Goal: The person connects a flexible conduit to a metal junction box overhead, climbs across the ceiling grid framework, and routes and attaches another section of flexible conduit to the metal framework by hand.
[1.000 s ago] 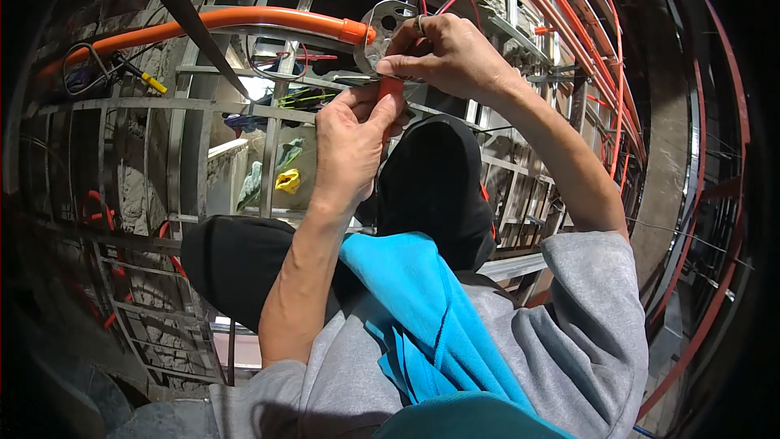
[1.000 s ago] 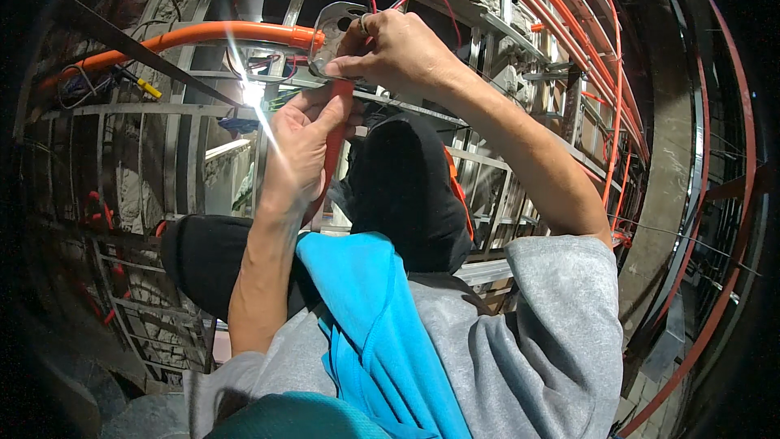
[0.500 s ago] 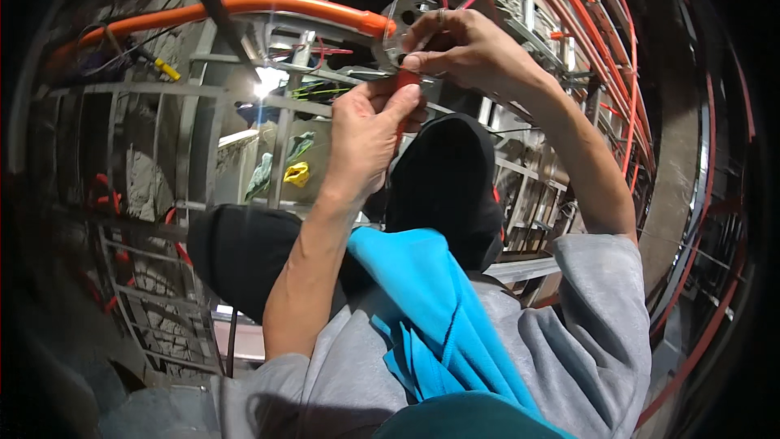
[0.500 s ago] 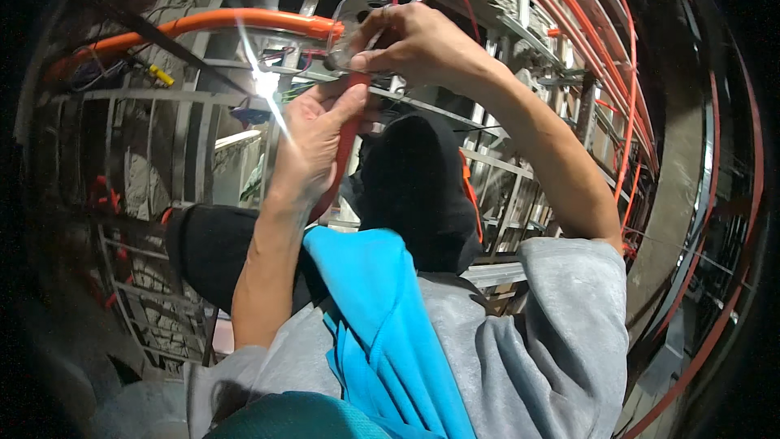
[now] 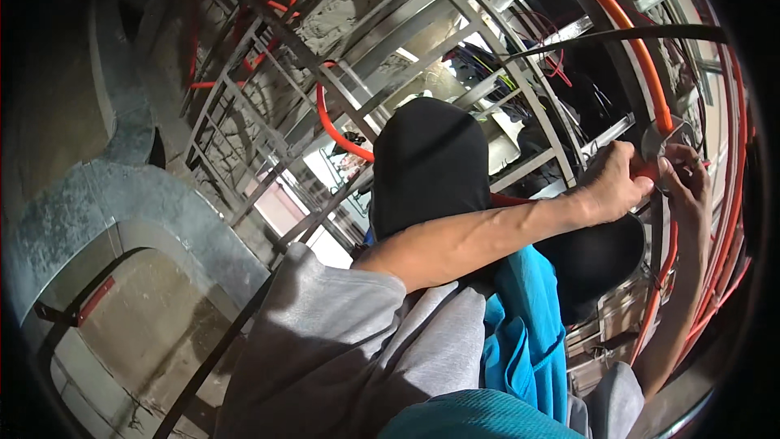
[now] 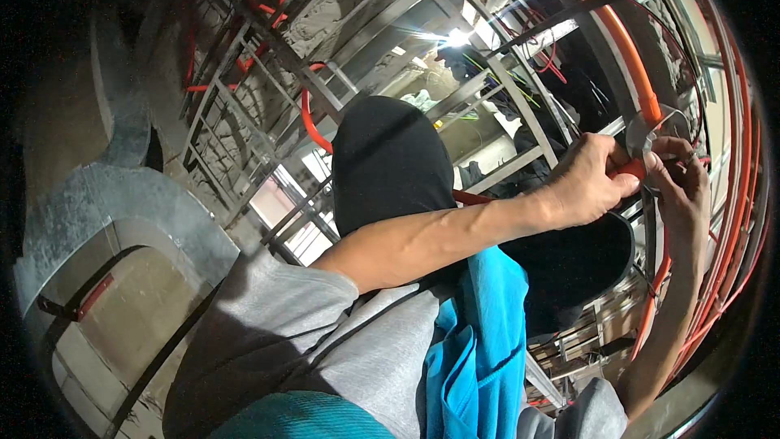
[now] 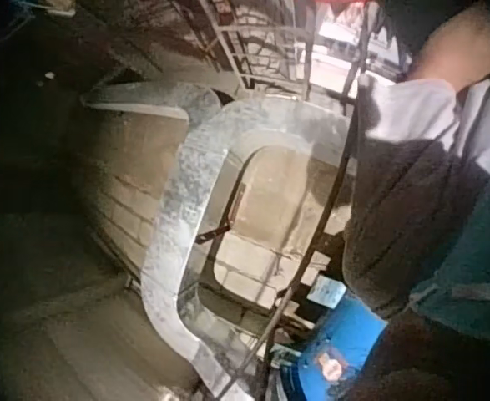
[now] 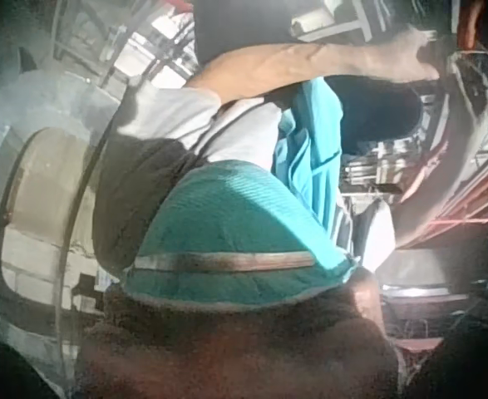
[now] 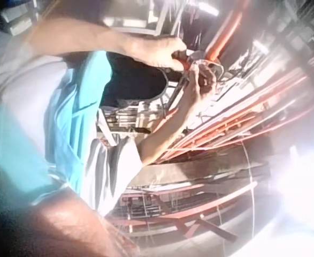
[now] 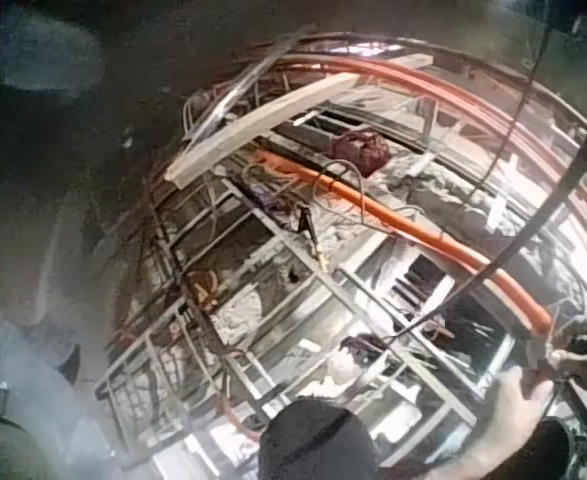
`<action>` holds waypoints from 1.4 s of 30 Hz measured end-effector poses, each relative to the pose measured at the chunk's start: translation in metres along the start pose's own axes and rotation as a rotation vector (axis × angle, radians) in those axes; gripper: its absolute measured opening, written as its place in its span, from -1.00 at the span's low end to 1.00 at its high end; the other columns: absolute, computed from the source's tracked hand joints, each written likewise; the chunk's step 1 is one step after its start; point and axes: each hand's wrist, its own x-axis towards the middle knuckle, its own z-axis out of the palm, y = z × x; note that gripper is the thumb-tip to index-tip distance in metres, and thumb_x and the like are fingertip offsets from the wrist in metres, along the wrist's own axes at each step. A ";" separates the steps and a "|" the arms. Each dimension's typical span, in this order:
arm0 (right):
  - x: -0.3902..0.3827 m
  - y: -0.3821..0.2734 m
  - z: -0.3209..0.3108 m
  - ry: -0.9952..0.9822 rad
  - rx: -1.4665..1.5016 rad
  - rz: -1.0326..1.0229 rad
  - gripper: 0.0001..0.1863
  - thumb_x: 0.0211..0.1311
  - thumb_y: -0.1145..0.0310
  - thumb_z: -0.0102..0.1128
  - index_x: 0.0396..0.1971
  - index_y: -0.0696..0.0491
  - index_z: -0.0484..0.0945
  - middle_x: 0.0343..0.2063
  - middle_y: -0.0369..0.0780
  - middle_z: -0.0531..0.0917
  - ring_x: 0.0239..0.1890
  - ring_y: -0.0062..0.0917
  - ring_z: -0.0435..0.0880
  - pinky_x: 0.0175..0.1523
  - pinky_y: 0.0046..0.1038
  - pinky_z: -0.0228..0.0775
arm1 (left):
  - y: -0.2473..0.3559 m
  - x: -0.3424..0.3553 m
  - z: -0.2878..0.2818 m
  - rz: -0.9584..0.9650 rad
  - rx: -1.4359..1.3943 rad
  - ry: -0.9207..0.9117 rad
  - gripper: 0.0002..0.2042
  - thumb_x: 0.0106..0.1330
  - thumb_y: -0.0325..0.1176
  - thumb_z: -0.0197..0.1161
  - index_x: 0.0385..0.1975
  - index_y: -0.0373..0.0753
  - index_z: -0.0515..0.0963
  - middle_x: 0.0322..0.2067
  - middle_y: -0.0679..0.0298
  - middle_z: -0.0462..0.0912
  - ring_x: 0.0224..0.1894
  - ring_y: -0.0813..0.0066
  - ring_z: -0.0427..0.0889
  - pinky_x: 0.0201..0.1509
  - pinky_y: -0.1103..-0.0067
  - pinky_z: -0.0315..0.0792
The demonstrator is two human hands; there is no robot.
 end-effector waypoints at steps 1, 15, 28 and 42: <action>0.000 0.002 -0.002 0.006 -0.004 -0.038 -0.73 0.35 0.27 0.33 -0.07 0.08 0.58 -0.37 -0.42 0.60 -0.41 -0.82 0.45 -0.31 -0.70 0.24 | -0.003 0.000 0.005 0.110 0.128 0.079 -0.82 0.20 -0.44 0.32 -0.41 -0.48 0.57 -0.52 0.04 0.67 -0.39 0.26 0.71 -0.25 0.36 0.55; 0.008 0.016 -0.015 0.009 0.066 -0.035 -0.73 0.34 0.35 0.34 -0.03 0.07 0.57 -0.30 -0.41 0.59 -0.28 -0.77 0.48 -0.15 -0.67 0.27 | -0.019 0.007 0.021 0.288 0.271 0.260 -0.76 0.18 -0.39 0.34 -0.33 -0.44 0.50 -0.44 -0.10 0.65 -0.30 -0.08 0.69 -0.18 0.25 0.55; 0.015 0.023 -0.021 -0.168 0.123 0.019 -0.66 0.37 0.38 0.28 0.10 0.10 0.53 -0.10 -0.31 0.64 -0.02 -0.66 0.59 0.08 -0.60 0.36 | -0.031 0.010 0.014 0.099 0.245 0.025 -0.57 0.24 -0.28 0.37 -0.18 -0.54 0.37 -0.26 -0.23 0.56 -0.16 -0.10 0.64 -0.06 0.20 0.49; 0.026 0.044 -0.031 -0.093 0.047 -0.027 -0.78 0.39 0.35 0.28 -0.05 0.10 0.58 -0.27 -0.38 0.63 -0.23 -0.75 0.55 -0.12 -0.64 0.35 | -0.034 0.010 0.025 0.222 0.372 0.120 -0.65 0.15 -0.36 0.37 -0.16 -0.40 0.44 -0.25 -0.13 0.57 -0.18 -0.07 0.60 -0.08 0.20 0.47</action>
